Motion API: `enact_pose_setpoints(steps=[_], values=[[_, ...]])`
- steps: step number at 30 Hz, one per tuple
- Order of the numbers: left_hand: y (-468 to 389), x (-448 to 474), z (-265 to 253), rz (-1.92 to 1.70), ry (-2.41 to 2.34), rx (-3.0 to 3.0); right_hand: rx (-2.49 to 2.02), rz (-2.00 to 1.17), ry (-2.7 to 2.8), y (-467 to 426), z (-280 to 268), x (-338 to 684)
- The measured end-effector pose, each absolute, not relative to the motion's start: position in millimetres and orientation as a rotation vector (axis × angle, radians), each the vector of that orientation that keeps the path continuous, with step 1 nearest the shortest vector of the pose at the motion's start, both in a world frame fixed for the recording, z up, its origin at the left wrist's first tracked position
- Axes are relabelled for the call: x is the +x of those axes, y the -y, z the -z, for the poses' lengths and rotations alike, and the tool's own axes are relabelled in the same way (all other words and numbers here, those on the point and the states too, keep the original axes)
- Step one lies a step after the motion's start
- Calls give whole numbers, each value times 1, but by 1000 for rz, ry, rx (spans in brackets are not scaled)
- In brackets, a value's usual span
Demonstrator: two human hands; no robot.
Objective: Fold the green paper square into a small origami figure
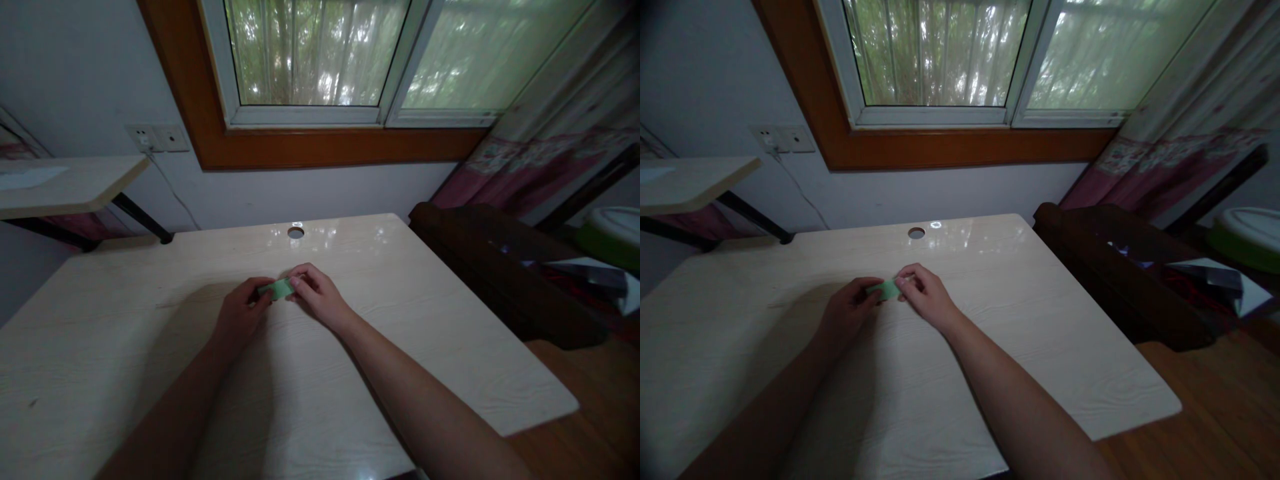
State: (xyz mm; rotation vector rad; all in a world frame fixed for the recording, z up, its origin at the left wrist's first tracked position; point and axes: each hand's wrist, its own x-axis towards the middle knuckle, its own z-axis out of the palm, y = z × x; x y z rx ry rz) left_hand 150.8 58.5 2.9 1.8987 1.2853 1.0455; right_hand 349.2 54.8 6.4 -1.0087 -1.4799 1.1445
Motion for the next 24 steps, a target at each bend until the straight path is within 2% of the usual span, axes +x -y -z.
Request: enact_pose_setpoints(steps=[11,24], values=[[-58,151,-2,-1032,-1220,1919,-1087,-1012,1626,-57,-3,351],[-56,152,-7,-1014,-1221,1914,-1097,-1079,1573,-56,-2,350]])
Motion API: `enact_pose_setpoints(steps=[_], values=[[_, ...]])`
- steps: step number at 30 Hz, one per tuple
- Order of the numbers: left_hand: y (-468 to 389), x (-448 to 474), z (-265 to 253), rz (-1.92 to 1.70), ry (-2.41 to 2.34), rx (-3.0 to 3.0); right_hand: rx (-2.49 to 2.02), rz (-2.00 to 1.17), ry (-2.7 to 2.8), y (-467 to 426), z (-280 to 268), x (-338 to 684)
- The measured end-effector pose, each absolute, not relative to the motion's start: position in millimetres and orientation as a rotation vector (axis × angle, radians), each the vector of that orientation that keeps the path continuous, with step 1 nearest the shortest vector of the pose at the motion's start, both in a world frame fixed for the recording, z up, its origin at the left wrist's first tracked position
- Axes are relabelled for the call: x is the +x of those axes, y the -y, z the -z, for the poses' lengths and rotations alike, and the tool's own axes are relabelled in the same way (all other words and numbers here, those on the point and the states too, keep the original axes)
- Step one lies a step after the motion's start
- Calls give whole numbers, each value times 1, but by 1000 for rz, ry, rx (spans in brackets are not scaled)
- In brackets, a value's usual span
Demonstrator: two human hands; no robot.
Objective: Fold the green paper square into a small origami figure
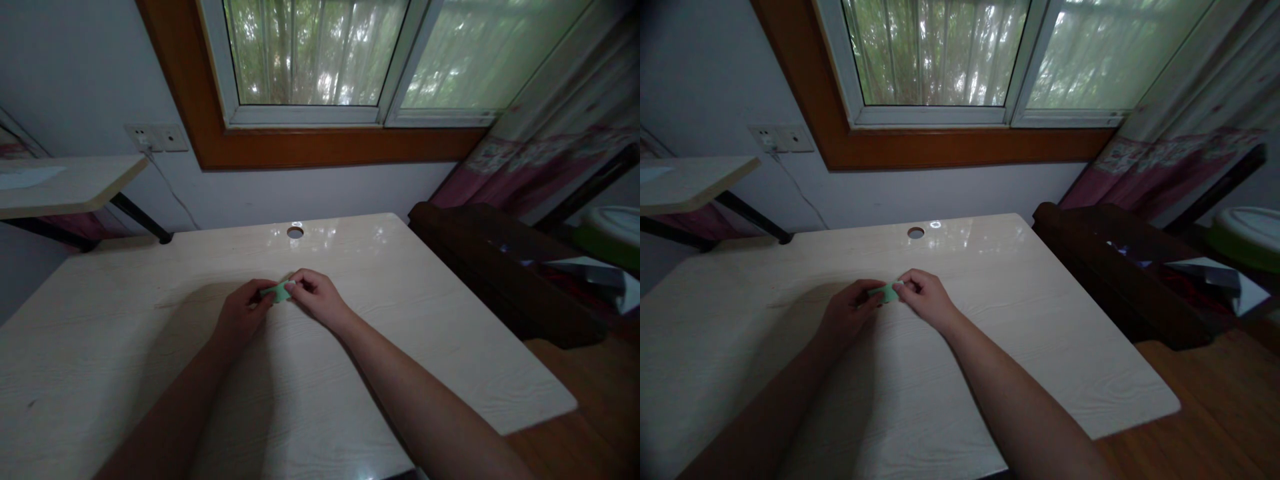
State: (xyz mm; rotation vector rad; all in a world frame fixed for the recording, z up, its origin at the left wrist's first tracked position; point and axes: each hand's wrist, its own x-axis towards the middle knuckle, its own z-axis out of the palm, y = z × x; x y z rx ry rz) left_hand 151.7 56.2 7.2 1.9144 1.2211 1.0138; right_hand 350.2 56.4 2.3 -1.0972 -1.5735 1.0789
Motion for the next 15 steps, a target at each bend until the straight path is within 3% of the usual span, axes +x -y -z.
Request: enact_pose_setpoints(steps=[15], values=[[-55,154,-6,-1011,-1248,1840,-1055,-984,1603,-55,-1,350]])
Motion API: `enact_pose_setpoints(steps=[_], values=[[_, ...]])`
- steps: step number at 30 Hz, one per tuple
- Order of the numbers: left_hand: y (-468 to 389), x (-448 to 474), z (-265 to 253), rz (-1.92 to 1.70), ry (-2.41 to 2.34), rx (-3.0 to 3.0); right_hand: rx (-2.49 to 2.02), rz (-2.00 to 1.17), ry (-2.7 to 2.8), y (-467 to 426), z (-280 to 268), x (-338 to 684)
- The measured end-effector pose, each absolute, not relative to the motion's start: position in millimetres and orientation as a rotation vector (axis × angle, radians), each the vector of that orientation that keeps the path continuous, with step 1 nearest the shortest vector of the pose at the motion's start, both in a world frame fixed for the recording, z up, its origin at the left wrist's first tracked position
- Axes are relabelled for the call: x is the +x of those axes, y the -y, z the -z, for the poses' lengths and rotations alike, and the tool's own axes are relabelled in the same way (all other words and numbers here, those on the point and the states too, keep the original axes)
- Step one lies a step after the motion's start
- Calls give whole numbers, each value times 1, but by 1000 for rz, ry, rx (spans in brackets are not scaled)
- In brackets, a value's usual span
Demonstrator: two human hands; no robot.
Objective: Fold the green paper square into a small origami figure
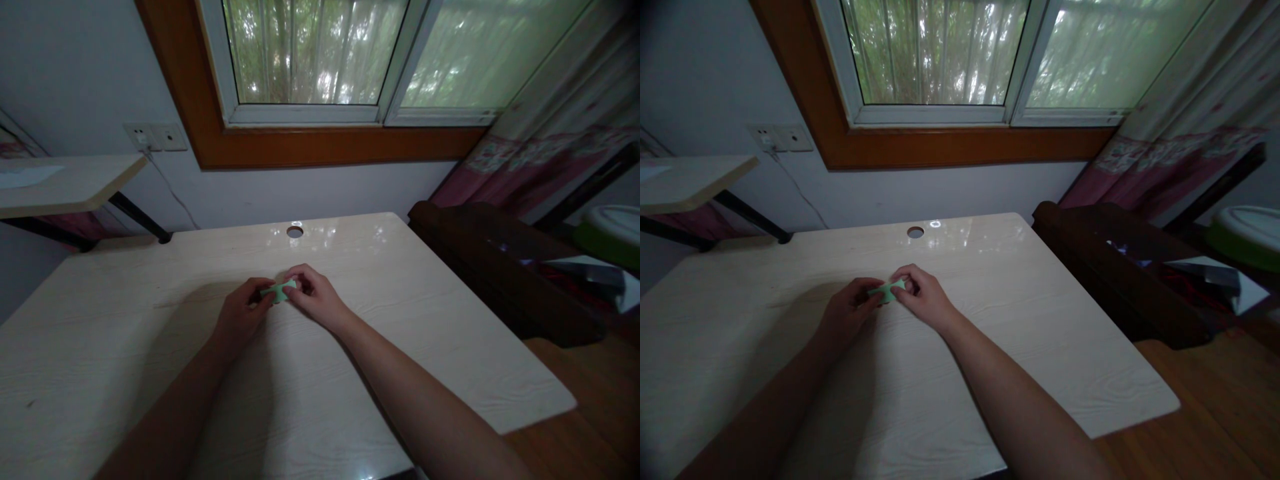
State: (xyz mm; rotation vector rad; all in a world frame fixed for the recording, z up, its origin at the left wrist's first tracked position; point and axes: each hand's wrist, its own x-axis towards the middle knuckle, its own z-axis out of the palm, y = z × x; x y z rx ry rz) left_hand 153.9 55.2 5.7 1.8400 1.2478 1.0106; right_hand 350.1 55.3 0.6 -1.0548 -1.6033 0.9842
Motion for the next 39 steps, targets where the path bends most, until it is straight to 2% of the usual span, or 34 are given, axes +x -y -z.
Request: enact_pose_setpoints(steps=[16,39], values=[[-55,155,-5,-1065,-1164,1718,-924,-802,1800,-59,-2,354],[-57,154,1,-1111,-1128,1631,-962,-812,1794,-57,-6,353]])
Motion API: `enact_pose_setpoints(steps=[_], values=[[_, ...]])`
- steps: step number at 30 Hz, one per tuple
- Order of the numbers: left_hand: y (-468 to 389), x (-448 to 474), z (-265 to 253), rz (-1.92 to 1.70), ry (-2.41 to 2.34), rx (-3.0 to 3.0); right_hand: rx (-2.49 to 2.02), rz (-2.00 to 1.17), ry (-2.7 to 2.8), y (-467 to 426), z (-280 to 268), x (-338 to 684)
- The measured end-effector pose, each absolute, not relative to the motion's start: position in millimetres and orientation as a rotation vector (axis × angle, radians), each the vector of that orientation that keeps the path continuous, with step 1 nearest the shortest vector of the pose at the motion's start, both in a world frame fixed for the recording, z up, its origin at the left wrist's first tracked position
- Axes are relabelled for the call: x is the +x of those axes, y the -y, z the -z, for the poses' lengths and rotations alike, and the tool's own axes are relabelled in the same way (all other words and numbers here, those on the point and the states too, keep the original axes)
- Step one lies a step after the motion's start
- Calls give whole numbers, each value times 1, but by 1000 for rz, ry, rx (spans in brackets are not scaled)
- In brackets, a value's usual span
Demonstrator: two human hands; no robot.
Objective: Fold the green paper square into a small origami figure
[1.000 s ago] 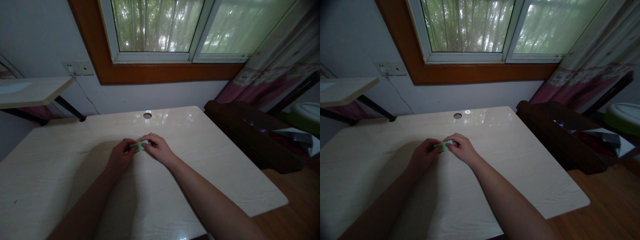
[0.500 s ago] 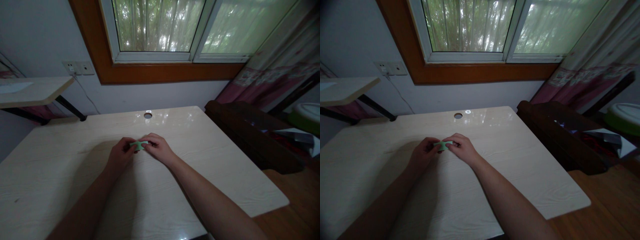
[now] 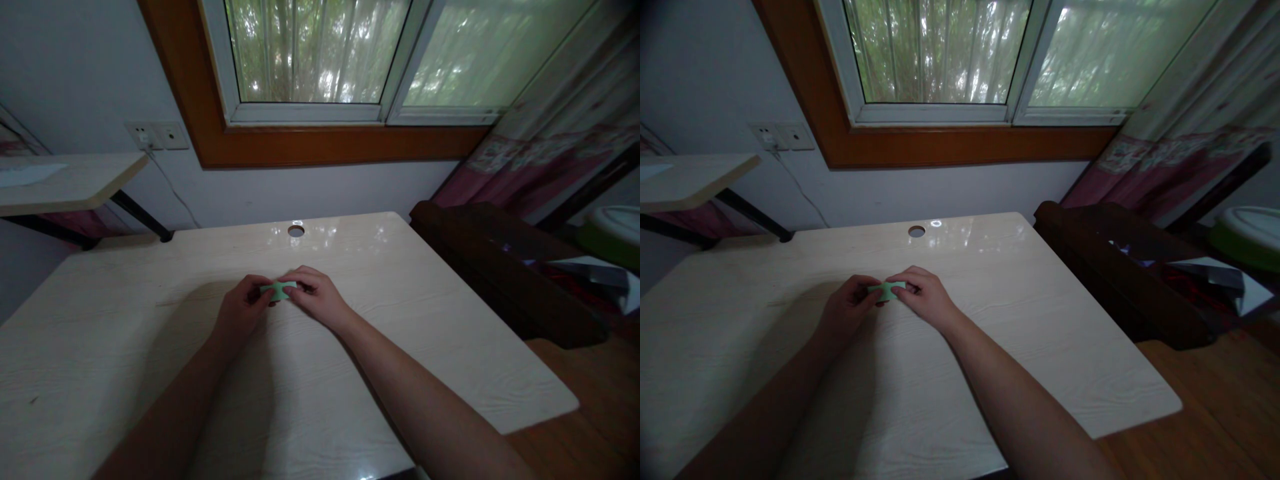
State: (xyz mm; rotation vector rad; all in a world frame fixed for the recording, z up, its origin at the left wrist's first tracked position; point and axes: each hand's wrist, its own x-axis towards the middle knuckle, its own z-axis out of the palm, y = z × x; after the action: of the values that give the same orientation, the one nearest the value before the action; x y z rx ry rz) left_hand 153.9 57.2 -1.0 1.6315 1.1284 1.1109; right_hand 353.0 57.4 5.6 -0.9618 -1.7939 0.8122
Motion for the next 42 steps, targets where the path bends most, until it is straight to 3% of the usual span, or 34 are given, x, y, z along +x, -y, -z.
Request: enact_pose_setpoints(steps=[21,42], values=[[-56,154,0,-1094,-1124,1618,-986,-820,1779,-56,-9,353],[-57,153,-1,-1036,-1119,1672,-1001,-1123,1553,-55,-3,350]])
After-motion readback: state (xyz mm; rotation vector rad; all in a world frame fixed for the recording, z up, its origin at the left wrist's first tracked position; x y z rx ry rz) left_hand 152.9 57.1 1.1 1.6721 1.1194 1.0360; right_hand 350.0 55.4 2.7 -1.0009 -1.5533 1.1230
